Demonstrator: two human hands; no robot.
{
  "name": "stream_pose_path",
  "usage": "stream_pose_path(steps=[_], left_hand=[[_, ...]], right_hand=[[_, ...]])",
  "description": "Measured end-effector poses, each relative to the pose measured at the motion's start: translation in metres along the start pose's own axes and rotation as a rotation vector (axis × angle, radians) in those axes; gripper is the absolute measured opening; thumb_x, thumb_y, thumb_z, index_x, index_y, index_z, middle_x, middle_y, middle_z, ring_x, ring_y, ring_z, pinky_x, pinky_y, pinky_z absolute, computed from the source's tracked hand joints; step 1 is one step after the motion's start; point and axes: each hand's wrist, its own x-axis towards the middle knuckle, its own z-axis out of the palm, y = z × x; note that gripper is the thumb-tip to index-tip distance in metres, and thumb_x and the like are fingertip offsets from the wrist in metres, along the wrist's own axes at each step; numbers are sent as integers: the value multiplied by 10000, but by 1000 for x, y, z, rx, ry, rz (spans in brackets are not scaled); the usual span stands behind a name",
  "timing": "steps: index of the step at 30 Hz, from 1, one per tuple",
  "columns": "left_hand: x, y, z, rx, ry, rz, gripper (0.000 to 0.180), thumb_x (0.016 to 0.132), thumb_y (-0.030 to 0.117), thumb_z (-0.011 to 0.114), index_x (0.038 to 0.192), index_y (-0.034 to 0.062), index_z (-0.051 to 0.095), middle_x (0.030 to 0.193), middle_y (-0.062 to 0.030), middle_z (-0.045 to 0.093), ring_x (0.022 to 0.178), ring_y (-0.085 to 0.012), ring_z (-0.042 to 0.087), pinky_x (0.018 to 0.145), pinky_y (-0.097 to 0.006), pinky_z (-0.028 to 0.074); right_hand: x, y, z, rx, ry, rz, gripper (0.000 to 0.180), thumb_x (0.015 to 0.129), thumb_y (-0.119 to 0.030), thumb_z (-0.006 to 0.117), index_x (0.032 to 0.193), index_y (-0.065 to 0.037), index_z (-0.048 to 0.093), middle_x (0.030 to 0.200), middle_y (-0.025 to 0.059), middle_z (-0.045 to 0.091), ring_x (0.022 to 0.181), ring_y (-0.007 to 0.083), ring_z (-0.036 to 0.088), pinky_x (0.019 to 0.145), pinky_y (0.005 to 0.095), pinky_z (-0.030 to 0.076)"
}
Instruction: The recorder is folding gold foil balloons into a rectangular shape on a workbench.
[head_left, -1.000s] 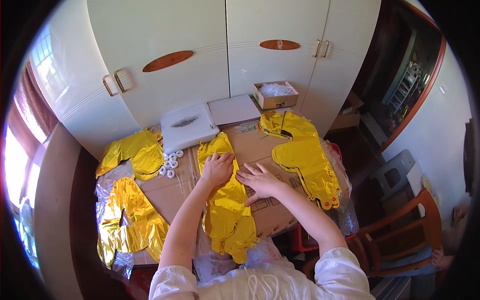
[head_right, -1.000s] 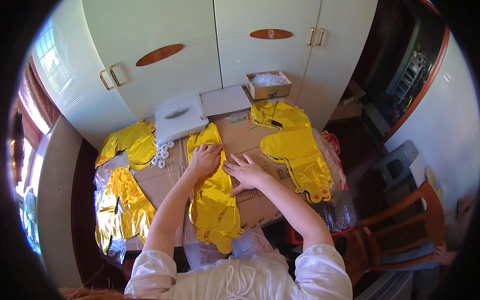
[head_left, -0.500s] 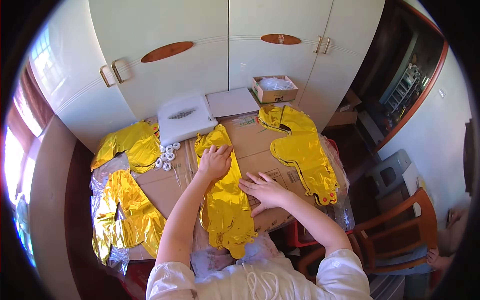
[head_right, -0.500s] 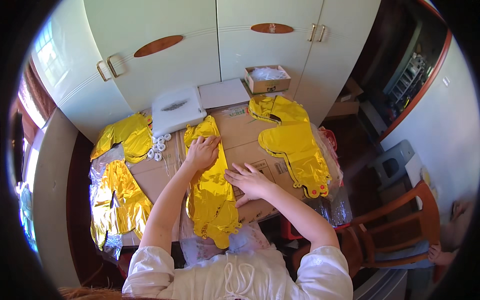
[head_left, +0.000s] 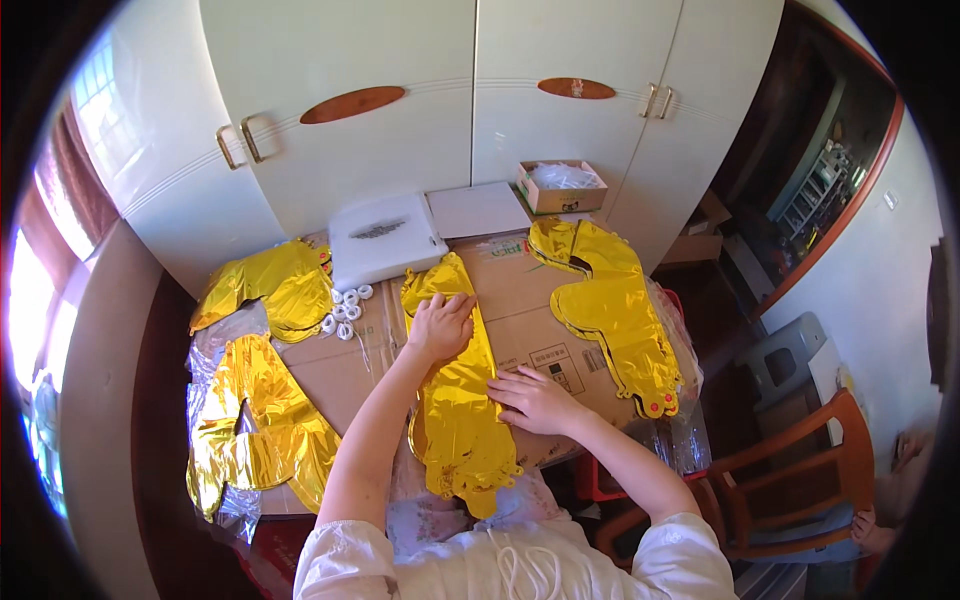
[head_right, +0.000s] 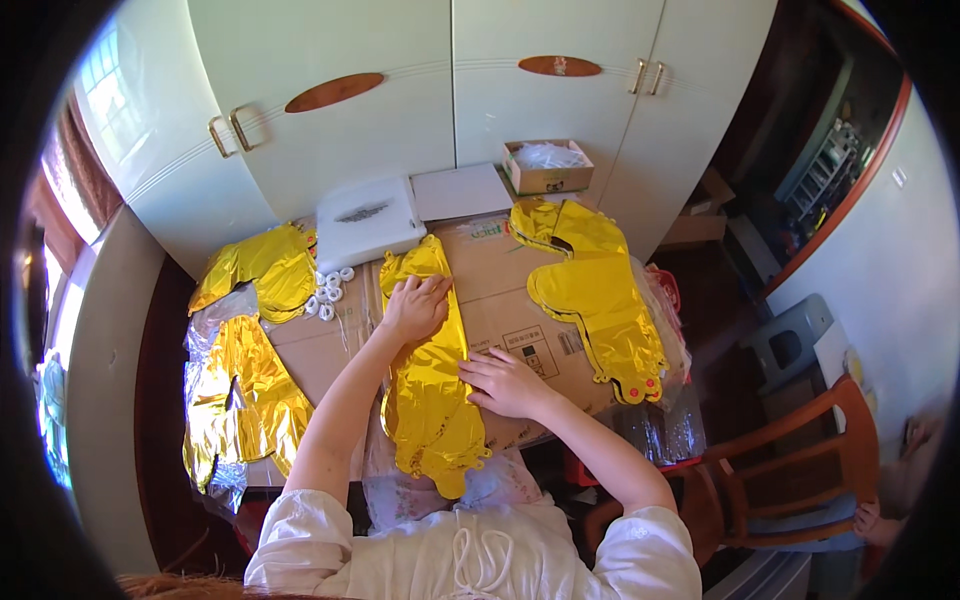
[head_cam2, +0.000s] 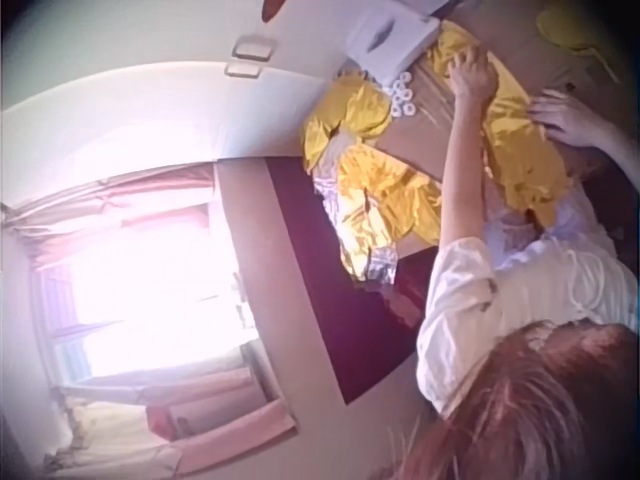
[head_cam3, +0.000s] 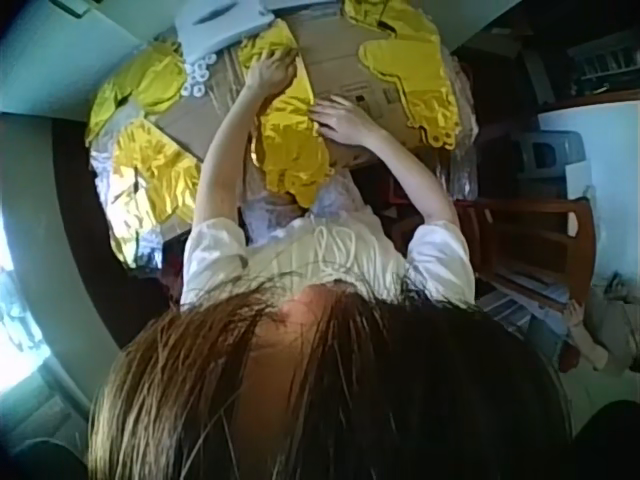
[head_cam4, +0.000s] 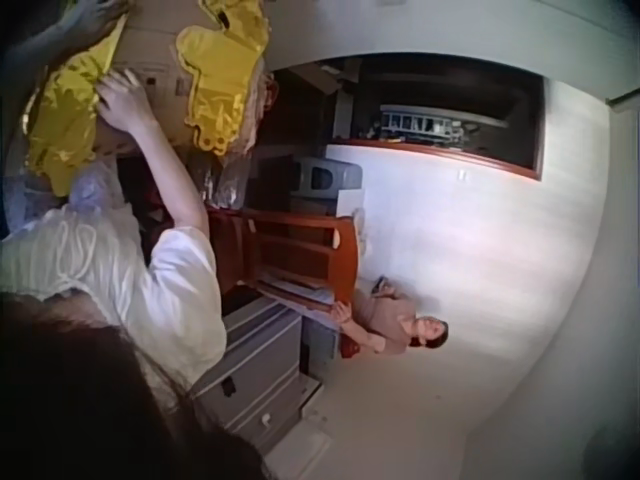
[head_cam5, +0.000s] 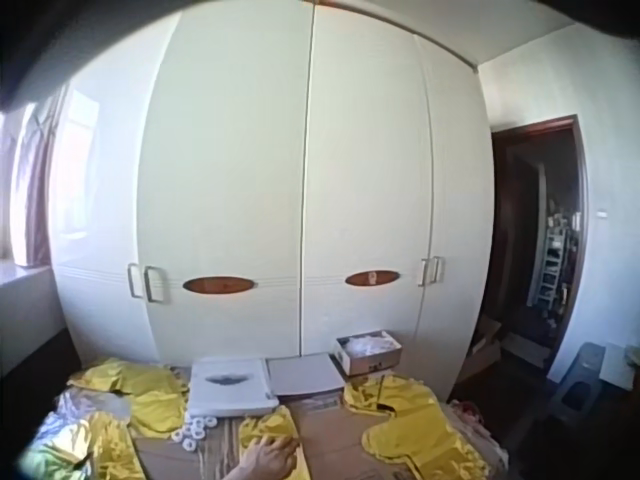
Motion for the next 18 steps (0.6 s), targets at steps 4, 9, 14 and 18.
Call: stream_pose_path(steps=[4, 9, 14, 18], left_hand=[[1, 1, -4, 15, -37, -14, 483, 892, 335, 455, 1335, 156, 526, 1268, -12, 558, 1005, -272, 558, 847, -429, 454], [2, 2, -2, 18, -14, -23, 471, 887, 347, 461, 1313, 163, 547, 1245, 0, 571, 1011, -257, 559, 826, -425, 455], [1, 7, 0, 14, -23, -70, 473, 882, 349, 471, 1309, 161, 547, 1234, 8, 573, 1025, -251, 550, 815, -421, 453], [0, 23, 1, -28, -7, -96, 477, 868, 344, 500, 1296, 140, 546, 1238, -9, 564, 1018, -257, 549, 809, -421, 453]], right_hand=[[17, 6, 5, 47, 96, 76, 377, 885, -293, 615, 1182, -60, 612, 1271, 117, 582, 1269, 263, 485, 1066, 462, 359], [46, 1, 15, -54, 193, 167, 432, 882, -296, 616, 1218, -29, 564, 1289, 144, 545, 1266, 287, 474, 1070, 475, 350], [42, 2, 21, -92, 120, 156, 476, 867, -307, 626, 1244, -30, 541, 1323, 137, 515, 1291, 286, 441, 1090, 481, 321], [31, 3, 10, -87, 100, 160, 468, 874, -313, 620, 1247, -42, 543, 1298, 132, 529, 1272, 295, 460, 1084, 500, 327]])
